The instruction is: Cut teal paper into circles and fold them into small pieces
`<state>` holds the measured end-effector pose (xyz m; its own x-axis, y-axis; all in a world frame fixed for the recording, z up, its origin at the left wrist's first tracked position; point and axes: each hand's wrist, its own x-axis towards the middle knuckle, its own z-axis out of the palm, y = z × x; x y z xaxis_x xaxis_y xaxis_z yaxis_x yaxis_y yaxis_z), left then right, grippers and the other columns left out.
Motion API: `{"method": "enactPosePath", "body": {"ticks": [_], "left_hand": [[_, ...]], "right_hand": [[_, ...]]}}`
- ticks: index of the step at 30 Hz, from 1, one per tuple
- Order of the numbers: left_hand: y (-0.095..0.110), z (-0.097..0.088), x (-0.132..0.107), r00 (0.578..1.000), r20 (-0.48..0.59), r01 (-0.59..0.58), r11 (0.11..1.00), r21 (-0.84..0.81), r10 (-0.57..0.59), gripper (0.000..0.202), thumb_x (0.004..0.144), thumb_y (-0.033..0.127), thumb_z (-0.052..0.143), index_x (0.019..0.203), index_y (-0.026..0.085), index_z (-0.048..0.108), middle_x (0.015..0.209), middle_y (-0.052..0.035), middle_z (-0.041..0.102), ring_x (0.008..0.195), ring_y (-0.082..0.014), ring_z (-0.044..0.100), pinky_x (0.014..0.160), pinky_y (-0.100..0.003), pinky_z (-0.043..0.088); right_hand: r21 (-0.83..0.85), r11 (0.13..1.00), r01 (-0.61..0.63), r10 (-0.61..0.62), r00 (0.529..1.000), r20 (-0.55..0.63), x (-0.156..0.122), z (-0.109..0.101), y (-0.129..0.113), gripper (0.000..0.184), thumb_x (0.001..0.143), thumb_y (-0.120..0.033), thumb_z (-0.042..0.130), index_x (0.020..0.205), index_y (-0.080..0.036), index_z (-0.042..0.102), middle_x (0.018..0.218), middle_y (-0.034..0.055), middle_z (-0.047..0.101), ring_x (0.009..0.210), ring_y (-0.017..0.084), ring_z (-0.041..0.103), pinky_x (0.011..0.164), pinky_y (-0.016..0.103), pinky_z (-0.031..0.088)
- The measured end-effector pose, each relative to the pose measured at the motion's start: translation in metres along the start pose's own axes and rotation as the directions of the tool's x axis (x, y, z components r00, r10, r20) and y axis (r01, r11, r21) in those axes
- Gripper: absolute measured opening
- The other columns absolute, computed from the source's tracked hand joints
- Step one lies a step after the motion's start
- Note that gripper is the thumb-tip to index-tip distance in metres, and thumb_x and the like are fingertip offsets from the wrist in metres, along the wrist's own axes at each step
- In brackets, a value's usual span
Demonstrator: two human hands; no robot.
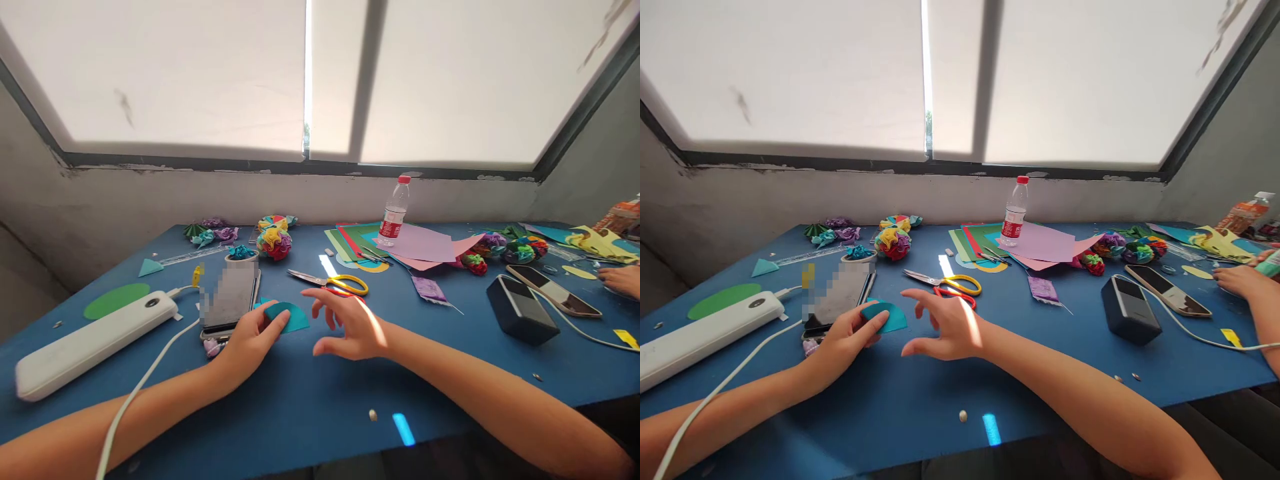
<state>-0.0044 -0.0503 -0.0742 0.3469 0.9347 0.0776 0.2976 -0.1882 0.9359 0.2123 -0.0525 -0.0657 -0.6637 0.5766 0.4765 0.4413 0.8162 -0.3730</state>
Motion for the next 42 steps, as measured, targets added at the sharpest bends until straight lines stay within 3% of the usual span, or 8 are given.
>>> {"method": "enactPosePath", "body": {"ticks": [4,7,10,18,24,34,38,42], "left_hand": [[0.003,0.0,0.0,0.994,0.098,0.041,0.999,-0.028,-0.038,0.035,0.078,0.05,0.053,0.068,0.018,0.044,0.057,0.0058,0.04,0.054,-0.011,0.041,0.052,-0.024,0.034],[0.0,0.001,0.001,0.986,0.167,0.028,1.0,-0.006,-0.027,0.032,0.079,0.047,0.055,0.07,0.018,0.044,0.057,0.0066,0.04,0.054,-0.0102,0.04,0.052,-0.023,0.034],[-0.004,0.003,0.002,0.982,0.187,0.002,0.999,-0.046,0.007,0.029,0.08,0.045,0.054,0.076,0.019,0.044,0.057,0.0078,0.038,0.051,-0.0093,0.039,0.05,-0.023,0.033],[-0.002,0.006,0.002,0.959,0.283,0.008,0.996,-0.086,0.017,0.031,0.08,0.048,0.054,0.077,0.019,0.043,0.057,0.0086,0.037,0.048,-0.0075,0.039,0.047,-0.022,0.033],[-0.006,0.006,0.003,0.979,0.201,-0.006,0.989,-0.146,0.035,0.047,0.084,0.046,0.051,0.119,0.021,0.031,0.062,0.0089,0.044,0.046,-0.0072,0.043,0.044,-0.019,0.03],[-0.003,0.004,0.004,0.984,0.172,-0.017,0.992,-0.127,0.039,0.032,0.083,0.049,0.051,0.089,0.018,0.046,0.058,0.0081,0.038,0.047,-0.0066,0.037,0.045,-0.02,0.03],[0.001,0.003,0.0,0.978,0.206,-0.022,0.998,-0.056,0.033,0.029,0.083,0.046,0.052,0.085,0.017,0.049,0.064,0.0053,0.04,0.053,-0.0082,0.037,0.048,-0.021,0.032],[0.006,0.0,-0.006,0.966,0.244,-0.108,0.989,0.097,0.082,0.027,0.087,0.042,0.047,0.082,0.016,0.054,0.068,0.0024,0.045,0.06,-0.0107,0.04,0.054,-0.022,0.034]], "right_hand": [[-0.665,0.613,0.426,-0.534,0.844,0.049,0.001,-0.004,0.01,0.024,0.087,-0.025,0.055,0.109,-0.015,0.055,0.066,-0.0018,0.056,0.052,0.01,0.045,0.051,0.026,0.035],[-0.746,0.43,0.508,-0.69,0.718,0.091,0.002,0.0,0.006,0.01,0.086,-0.017,0.053,0.09,-0.011,0.06,0.064,-0.0015,0.054,0.048,0.008,0.042,0.046,0.025,0.031],[-0.745,0.376,0.55,-0.742,0.66,0.113,0.004,0.004,-0.001,0.013,0.087,-0.022,0.052,0.085,-0.013,0.061,0.067,-0.0006,0.055,0.048,0.008,0.044,0.045,0.024,0.03],[-0.744,0.4,0.536,-0.7,0.702,0.129,0.005,0.009,-0.011,0.016,0.088,-0.024,0.05,0.085,-0.012,0.06,0.065,-0.0003,0.055,0.048,0.008,0.046,0.044,0.024,0.03],[-0.761,0.432,0.483,-0.672,0.736,0.086,0.002,0.011,-0.017,0.011,0.085,-0.018,0.053,0.08,-0.011,0.058,0.059,-0.0023,0.048,0.047,0.009,0.045,0.044,0.025,0.027],[-0.774,0.478,0.416,-0.679,0.733,-0.025,0.001,0.006,-0.007,0.009,0.082,-0.015,0.054,0.082,-0.008,0.06,0.05,-0.0041,0.045,0.045,0.01,0.04,0.046,0.026,0.024],[-0.669,0.631,0.393,-0.569,0.82,-0.054,-0.001,0.011,-0.01,0.013,0.087,-0.015,0.048,0.08,-0.012,0.059,0.05,-0.0042,0.045,0.045,0.01,0.039,0.047,0.026,0.024],[-0.365,0.919,0.147,-0.222,0.96,-0.172,-0.004,0.014,-0.014,0.018,0.089,-0.028,0.048,0.087,-0.013,0.057,0.053,-0.0038,0.049,0.047,0.009,0.042,0.047,0.024,0.027]]}}
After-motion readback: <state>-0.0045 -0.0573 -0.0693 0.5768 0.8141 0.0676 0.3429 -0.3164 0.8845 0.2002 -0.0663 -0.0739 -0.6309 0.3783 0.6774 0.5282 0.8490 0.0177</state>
